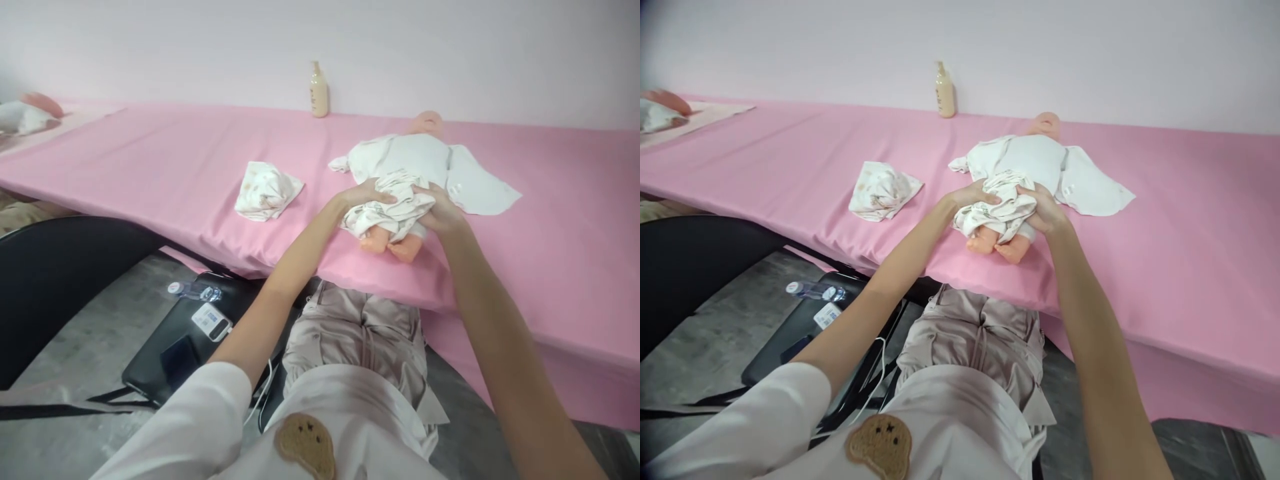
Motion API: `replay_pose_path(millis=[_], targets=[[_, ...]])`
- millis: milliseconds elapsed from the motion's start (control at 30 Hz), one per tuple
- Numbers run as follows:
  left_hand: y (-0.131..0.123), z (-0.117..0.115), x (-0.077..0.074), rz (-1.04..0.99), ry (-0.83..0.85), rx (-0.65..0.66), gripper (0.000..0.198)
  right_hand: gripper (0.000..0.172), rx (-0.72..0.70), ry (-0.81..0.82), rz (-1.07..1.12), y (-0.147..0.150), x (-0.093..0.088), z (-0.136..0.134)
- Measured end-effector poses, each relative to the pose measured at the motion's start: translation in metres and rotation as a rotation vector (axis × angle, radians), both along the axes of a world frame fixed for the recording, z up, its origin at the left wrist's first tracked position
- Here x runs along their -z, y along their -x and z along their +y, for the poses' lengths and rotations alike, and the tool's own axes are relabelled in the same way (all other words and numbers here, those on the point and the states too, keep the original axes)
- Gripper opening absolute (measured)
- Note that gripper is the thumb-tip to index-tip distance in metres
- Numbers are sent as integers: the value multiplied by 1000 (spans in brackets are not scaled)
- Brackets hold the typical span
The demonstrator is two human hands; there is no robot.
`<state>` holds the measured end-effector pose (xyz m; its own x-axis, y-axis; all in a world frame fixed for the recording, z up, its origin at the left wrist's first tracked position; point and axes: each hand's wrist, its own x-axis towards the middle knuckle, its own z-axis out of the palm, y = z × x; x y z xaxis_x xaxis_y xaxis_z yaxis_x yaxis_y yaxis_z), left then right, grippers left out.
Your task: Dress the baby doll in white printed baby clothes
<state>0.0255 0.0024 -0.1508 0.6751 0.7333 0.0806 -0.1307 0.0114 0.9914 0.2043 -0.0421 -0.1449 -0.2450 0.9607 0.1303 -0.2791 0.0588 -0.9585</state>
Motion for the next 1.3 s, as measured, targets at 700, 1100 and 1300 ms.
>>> replay_pose_path(millis=[700,1100,1300], targets=[[-3,4,1,-30,139,-18,37,24,62,-31,95,6,8,8],[-1,-1,5,-178,361,33,26,30,-95,-58,-1,-1,5,7],[1,6,10,-173,533,131,31,21,-126,-93,26,2,1,3]])
